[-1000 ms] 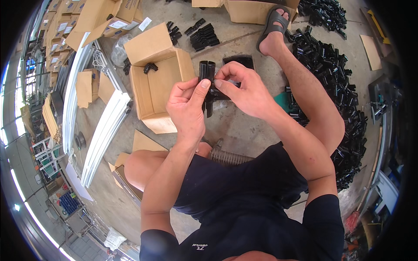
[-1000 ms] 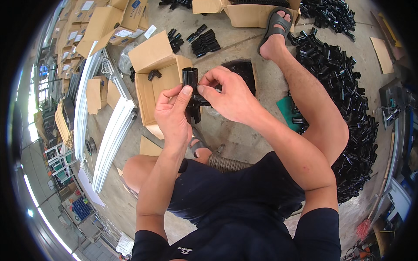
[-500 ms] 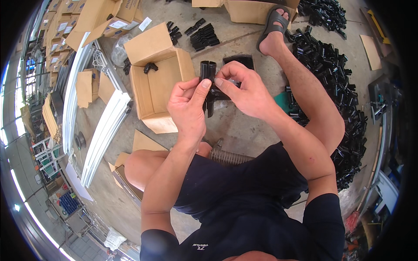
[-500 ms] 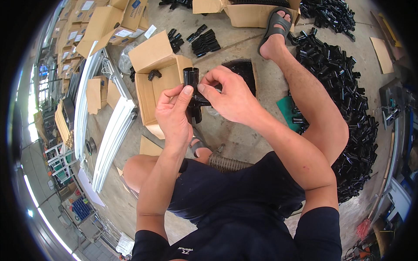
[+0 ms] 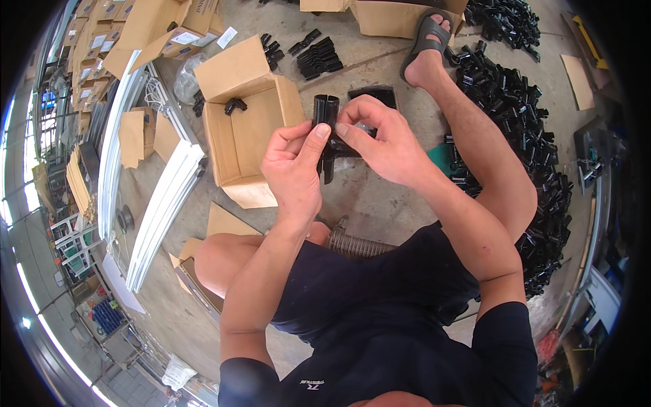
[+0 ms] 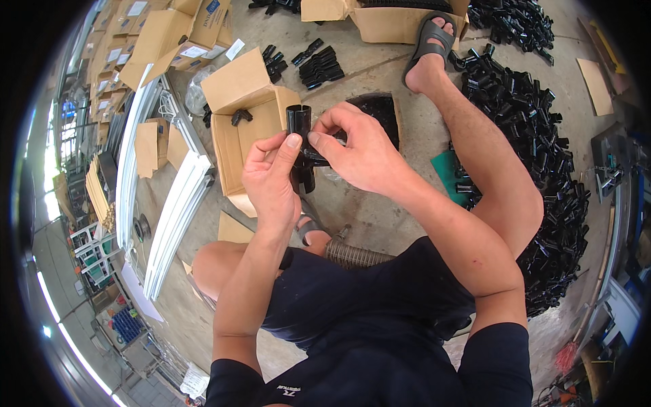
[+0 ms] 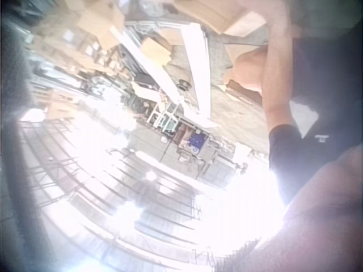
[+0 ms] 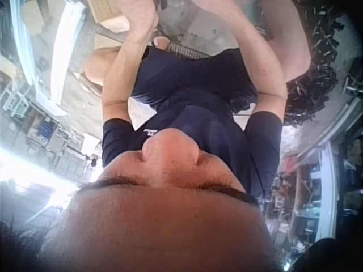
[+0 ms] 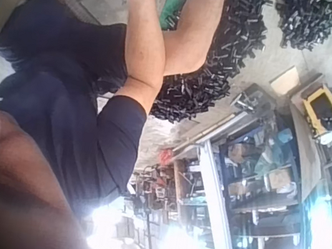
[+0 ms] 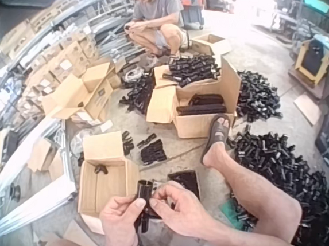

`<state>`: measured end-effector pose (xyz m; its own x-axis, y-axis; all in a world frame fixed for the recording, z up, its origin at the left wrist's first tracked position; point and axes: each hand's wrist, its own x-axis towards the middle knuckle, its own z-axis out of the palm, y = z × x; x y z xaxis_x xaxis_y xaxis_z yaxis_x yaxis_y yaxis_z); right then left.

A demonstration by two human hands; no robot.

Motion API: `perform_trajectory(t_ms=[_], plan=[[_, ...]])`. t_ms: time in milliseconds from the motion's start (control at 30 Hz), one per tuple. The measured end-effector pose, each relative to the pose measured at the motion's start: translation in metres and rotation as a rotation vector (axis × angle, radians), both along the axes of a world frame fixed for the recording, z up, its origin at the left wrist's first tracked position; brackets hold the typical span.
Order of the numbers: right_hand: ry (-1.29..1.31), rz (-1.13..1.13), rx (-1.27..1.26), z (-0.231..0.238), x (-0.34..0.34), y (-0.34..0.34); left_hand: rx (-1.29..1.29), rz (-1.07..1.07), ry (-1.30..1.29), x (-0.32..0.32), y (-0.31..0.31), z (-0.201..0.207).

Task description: The person handles black plastic connectors by hand, fitting smaller components into the larger cylindrical housings.

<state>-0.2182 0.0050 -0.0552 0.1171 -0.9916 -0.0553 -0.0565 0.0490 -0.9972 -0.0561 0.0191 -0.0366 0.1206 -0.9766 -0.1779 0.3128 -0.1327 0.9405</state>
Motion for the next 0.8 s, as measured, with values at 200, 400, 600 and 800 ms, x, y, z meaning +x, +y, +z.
perform_trajectory(t_ms=[200,400,600,800], plan=[[0.041,-0.014,-0.055,0.005,-0.001,0.000,-0.003,-0.003,-0.001,0.000,0.000,0.000],[0.039,-0.014,-0.033,0.008,-0.003,0.000,0.002,-0.001,-0.012,-0.001,0.000,0.001],[0.021,-0.018,-0.044,0.007,-0.003,0.002,-0.001,0.001,-0.002,-0.002,0.001,0.002],[-0.003,-0.016,-0.079,-0.007,-0.003,0.000,0.003,0.006,-0.030,-0.004,0.001,0.000]])
